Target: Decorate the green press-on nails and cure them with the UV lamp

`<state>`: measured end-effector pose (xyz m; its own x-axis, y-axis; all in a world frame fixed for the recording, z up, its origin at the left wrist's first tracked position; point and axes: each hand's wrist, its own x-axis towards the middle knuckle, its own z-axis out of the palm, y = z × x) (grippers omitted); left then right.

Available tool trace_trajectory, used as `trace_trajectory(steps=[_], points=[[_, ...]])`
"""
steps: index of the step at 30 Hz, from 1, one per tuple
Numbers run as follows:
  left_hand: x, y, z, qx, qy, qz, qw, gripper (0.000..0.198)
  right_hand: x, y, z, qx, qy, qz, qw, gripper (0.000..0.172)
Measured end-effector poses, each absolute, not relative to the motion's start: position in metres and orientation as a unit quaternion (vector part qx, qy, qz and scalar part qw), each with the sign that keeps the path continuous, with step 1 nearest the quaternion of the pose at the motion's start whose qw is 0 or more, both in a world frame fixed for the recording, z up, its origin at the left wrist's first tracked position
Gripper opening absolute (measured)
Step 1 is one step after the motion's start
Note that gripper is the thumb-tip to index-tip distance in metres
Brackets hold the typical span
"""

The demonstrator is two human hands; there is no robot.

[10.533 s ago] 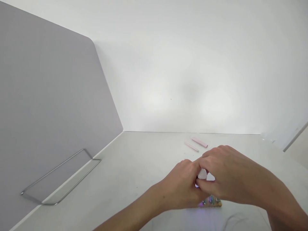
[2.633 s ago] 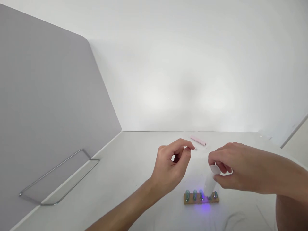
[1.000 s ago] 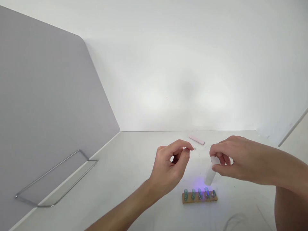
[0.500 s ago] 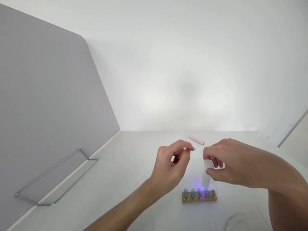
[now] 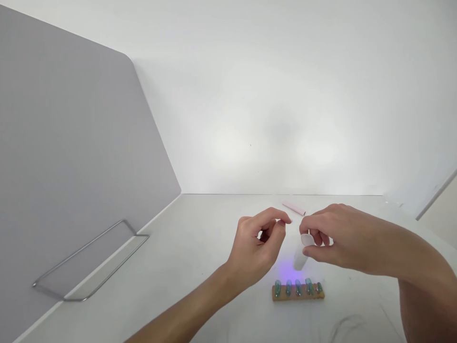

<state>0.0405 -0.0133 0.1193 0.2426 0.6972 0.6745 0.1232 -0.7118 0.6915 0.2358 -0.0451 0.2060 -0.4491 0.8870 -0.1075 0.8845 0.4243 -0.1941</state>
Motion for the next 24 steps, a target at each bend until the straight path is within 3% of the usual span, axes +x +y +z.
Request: trace_trajectory(steps=[8, 15, 24], points=[[0.040, -0.009, 0.112, 0.743, 0.276, 0.547, 0.269, 0.020, 0.244, -0.049, 0.207, -0.591, -0.792, 0.144, -0.052, 0.018], [0.045, -0.010, 0.120, 0.745, 0.267, 0.545, 0.277, 0.020, 0.235, -0.047, 0.209, -0.508, -0.853, 0.120, -0.018, 0.022], [0.040, -0.011, 0.115, 0.759, 0.270, 0.506, 0.309, 0.020, 0.245, -0.048, 0.205, -0.561, -0.813, 0.149, -0.045, 0.019]])
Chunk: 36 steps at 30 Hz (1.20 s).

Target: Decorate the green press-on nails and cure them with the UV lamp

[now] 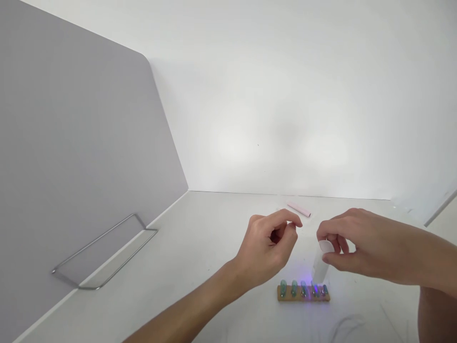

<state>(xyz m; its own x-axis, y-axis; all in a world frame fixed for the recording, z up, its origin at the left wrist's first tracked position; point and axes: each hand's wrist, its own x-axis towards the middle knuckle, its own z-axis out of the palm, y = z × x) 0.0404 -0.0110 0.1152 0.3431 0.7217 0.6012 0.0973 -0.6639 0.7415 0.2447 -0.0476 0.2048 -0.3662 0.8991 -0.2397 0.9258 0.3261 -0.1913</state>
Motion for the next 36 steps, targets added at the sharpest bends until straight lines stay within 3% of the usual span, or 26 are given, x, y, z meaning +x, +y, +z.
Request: trace_trajectory(steps=[12, 19, 26, 36], points=[[0.034, -0.011, 0.120, 0.817, 0.297, 0.347, 0.353, 0.029, 0.247, -0.046, 0.209, 0.574, 0.802, -0.158, 0.047, 0.017], [0.036, -0.014, 0.124, 0.823, 0.298, 0.338, 0.345, 0.028, 0.241, -0.043, 0.205, 0.537, 0.832, -0.141, 0.020, 0.025], [0.036, -0.014, 0.121, 0.821, 0.327, 0.319, 0.342, 0.018, 0.246, -0.050, 0.209, 0.572, 0.806, -0.150, 0.026, 0.018], [0.038, -0.014, 0.126, 0.828, 0.328, 0.290, 0.351, 0.013, 0.242, -0.043, 0.203, 0.533, 0.834, -0.143, -0.013, 0.026]])
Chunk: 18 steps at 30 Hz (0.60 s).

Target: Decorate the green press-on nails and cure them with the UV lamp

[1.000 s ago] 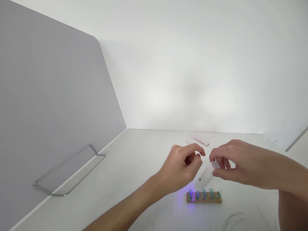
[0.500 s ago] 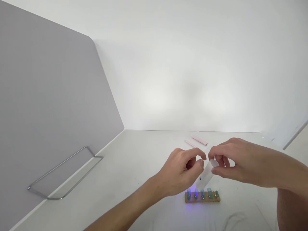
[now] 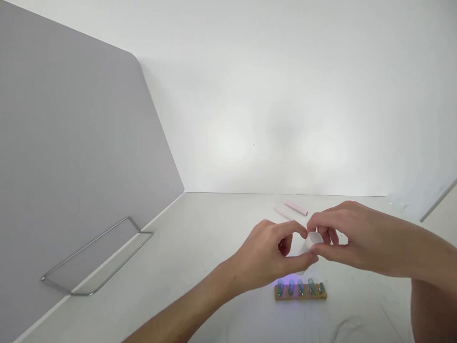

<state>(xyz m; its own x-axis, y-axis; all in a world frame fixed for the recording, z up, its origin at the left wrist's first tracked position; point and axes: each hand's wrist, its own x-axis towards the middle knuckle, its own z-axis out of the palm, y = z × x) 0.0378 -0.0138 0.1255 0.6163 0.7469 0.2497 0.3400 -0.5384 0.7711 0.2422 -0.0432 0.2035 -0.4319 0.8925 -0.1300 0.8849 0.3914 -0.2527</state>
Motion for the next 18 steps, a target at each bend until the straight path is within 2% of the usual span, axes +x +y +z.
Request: trace_trajectory(steps=[8, 18], points=[[0.045, -0.013, 0.120, 0.841, 0.322, 0.251, 0.356, 0.009, 0.243, -0.046, 0.204, -0.517, -0.844, 0.140, 0.025, 0.020], [0.034, -0.010, 0.125, 0.841, 0.325, 0.223, 0.370, 0.011, 0.244, -0.045, 0.204, -0.526, -0.837, 0.151, 0.000, 0.026]])
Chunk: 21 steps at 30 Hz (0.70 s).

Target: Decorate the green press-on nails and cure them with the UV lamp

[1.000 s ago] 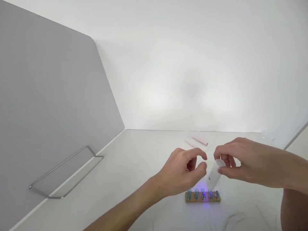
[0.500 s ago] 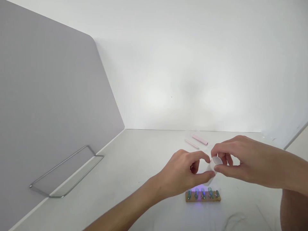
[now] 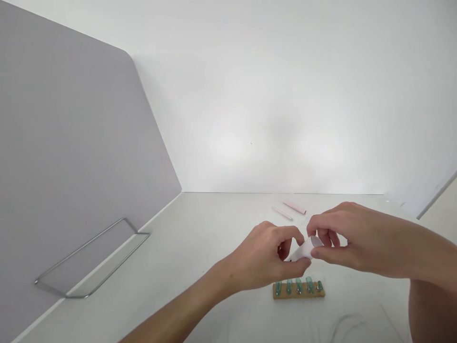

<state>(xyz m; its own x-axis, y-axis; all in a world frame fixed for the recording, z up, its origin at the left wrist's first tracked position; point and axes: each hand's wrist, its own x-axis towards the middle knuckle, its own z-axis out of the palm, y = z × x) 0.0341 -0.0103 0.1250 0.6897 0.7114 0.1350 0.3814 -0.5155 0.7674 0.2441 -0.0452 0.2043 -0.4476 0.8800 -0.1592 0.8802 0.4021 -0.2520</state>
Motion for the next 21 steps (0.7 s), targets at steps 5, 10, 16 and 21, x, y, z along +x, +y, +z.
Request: trace_trajectory(steps=[5, 10, 16, 21], points=[[0.036, -0.011, 0.123, 0.837, 0.324, 0.224, 0.380, 0.012, 0.245, -0.045, 0.204, 0.532, 0.834, -0.146, 0.014, 0.027], [0.040, -0.011, 0.123, 0.836, 0.307, 0.223, 0.396, 0.008, 0.238, -0.048, 0.207, 0.526, 0.836, -0.155, -0.006, 0.020], [0.030, 0.001, 0.127, 0.780, 0.266, 0.229, 0.518, 0.011, 0.243, -0.046, 0.207, 0.518, 0.839, -0.167, -0.021, 0.026], [0.025, 0.020, 0.126, 0.757, 0.202, 0.220, 0.581, 0.016, 0.244, -0.046, 0.209, 0.493, 0.849, -0.192, 0.014, 0.057]])
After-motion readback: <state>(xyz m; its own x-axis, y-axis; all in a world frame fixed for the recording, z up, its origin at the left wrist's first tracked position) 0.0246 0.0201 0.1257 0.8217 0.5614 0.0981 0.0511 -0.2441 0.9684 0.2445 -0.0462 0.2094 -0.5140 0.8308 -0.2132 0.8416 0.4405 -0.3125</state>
